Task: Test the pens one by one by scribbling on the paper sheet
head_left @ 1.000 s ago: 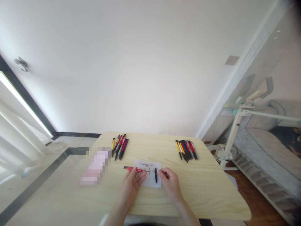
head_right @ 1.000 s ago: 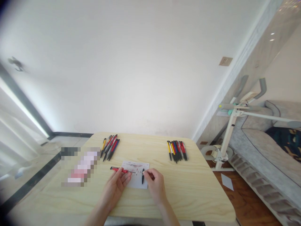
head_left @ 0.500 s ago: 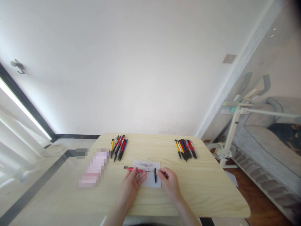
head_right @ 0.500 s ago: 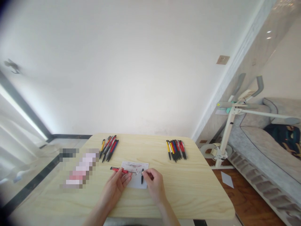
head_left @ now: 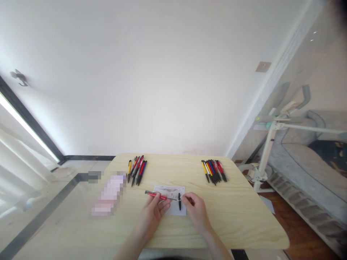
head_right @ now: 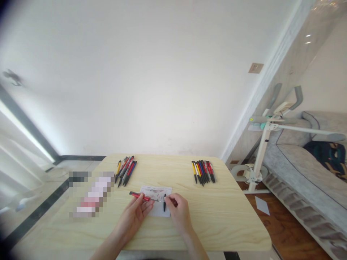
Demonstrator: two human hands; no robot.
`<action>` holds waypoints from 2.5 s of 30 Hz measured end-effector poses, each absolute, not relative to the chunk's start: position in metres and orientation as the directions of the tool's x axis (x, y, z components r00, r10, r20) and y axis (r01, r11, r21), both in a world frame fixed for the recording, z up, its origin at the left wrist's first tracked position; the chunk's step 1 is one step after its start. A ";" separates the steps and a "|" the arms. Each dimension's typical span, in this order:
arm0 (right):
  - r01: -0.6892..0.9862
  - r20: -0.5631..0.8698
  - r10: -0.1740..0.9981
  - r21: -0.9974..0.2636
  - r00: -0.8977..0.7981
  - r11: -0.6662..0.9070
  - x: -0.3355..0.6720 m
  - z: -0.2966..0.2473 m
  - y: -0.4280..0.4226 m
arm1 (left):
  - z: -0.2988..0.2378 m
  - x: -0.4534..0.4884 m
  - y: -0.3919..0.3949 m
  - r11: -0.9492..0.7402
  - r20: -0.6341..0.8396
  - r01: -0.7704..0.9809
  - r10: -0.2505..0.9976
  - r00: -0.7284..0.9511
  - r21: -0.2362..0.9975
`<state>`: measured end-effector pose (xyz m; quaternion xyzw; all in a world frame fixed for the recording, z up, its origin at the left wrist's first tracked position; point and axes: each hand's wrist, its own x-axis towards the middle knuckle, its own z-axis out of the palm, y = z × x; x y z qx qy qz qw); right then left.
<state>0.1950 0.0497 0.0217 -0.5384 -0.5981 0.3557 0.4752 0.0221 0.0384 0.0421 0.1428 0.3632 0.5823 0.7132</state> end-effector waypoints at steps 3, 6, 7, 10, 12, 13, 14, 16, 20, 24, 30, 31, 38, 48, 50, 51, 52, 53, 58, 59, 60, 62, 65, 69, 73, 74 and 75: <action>0.303 0.182 0.983 -0.939 0.035 0.163 0.195 0.022 0.049 | 0.042 0.022 0.039 0.279 -0.355 -0.727 0.933 0.052 0.628; 0.302 0.178 0.983 -0.940 0.038 0.158 0.195 0.022 0.049 | 0.042 0.023 0.039 0.257 -0.351 -0.734 0.936 0.027 0.629; 0.301 0.177 0.983 -0.941 0.039 0.157 0.195 0.022 0.049 | 0.042 0.023 0.038 0.245 -0.347 -0.738 0.938 0.016 0.629; 0.293 0.173 0.984 -0.944 0.040 0.154 0.195 0.022 0.049 | 0.044 0.024 0.038 0.220 -0.337 -0.745 0.941 -0.007 0.630; 0.287 0.174 0.984 -0.945 0.041 0.155 0.195 0.022 0.050 | 0.044 0.024 0.038 0.209 -0.340 -0.749 0.940 -0.023 0.629; 0.283 0.175 0.984 -0.946 0.041 0.156 0.195 0.023 0.050 | 0.044 0.025 0.038 0.202 -0.345 -0.753 0.938 -0.035 0.626; 0.279 0.176 0.983 -0.947 0.042 0.158 0.195 0.023 0.050 | 0.044 0.025 0.038 0.191 -0.349 -0.760 0.936 -0.050 0.621; 0.272 0.178 0.983 -0.949 0.043 0.160 0.195 0.023 0.050 | 0.042 0.025 0.039 0.164 -0.354 -0.776 0.932 -0.080 0.609; 0.264 0.176 0.983 -0.951 0.044 0.159 0.195 0.021 0.050 | 0.038 0.025 0.041 0.136 -0.357 -0.796 0.928 -0.105 0.589; 0.257 0.172 0.984 -0.954 0.040 0.156 0.195 0.020 0.050 | 0.036 0.024 0.041 0.146 -0.368 -0.812 0.925 -0.090 0.565; 0.151 0.136 0.983 -0.982 0.124 0.117 0.195 0.023 0.051 | 0.037 0.024 0.039 0.154 -0.370 -0.806 0.925 -0.086 0.572; 0.113 0.118 0.980 -0.988 0.159 0.100 0.195 0.023 0.050 | 0.037 0.024 0.039 0.156 -0.372 -0.806 0.924 -0.084 0.571; -0.219 -0.014 0.961 -0.975 0.275 0.049 0.176 0.020 0.040 | 0.040 0.024 0.038 0.161 -0.382 -0.800 0.920 -0.091 0.578; -0.412 -0.100 0.970 -0.911 0.220 0.000 0.164 0.022 0.040 | 0.042 0.024 0.037 0.161 -0.364 -0.789 0.928 -0.084 0.593; -0.438 -0.100 0.974 -0.899 0.203 -0.001 0.166 0.021 0.040 | 0.041 0.024 0.036 0.160 -0.360 -0.786 0.929 -0.084 0.597; -0.447 -0.098 0.977 -0.895 0.192 -0.002 0.166 0.020 0.039 | 0.041 0.024 0.036 0.159 -0.357 -0.786 0.930 -0.083 0.597; -0.452 -0.095 0.979 -0.892 0.181 -0.003 0.167 0.020 0.039 | 0.041 0.024 0.036 0.161 -0.357 -0.785 0.931 -0.081 0.599; -0.452 -0.092 0.981 -0.892 0.172 -0.004 0.167 0.019 0.039 | 0.041 0.024 0.036 0.160 -0.353 -0.786 0.932 -0.079 0.598; -0.407 -0.077 0.983 -0.913 0.166 -0.003 0.166 0.017 0.039 | 0.042 0.025 0.037 0.165 -0.367 -0.788 0.927 -0.082 0.593; -0.397 -0.074 0.983 -0.918 0.170 -0.001 0.166 0.017 0.039 | 0.042 0.024 0.037 0.169 -0.372 -0.788 0.924 -0.082 0.592; -0.388 -0.071 0.982 -0.922 0.174 0.002 0.166 0.017 0.039 | 0.042 0.024 0.037 0.171 -0.375 -0.788 0.924 -0.080 0.591; -0.377 -0.061 0.981 -0.926 0.182 0.012 0.166 0.017 0.039 | 0.042 0.024 0.037 0.177 -0.375 -0.788 0.924 -0.074 0.590; -0.362 -0.051 0.982 -0.932 0.184 0.019 0.167 0.018 0.039 | 0.042 0.024 0.037 0.181 -0.381 -0.788 0.922 -0.072 0.589; -0.357 -0.062 0.982 -0.934 0.179 0.006 0.167 0.019 0.038 | 0.042 0.024 0.037 0.181 -0.382 -0.785 0.921 -0.077 0.593; -0.359 -0.070 0.982 -0.933 0.177 -0.002 0.166 0.020 0.038 | 0.041 0.024 0.037 0.175 -0.368 -0.781 0.927 -0.074 0.599; -0.358 -0.072 0.981 -0.934 0.178 -0.003 0.166 0.020 0.038 | 0.041 0.024 0.037 0.174 -0.363 -0.781 0.929 -0.072 0.600; -0.356 -0.074 0.981 -0.935 0.178 -0.006 0.166 0.021 0.038 | 0.041 0.024 0.036 0.173 -0.359 -0.780 0.931 -0.070 0.602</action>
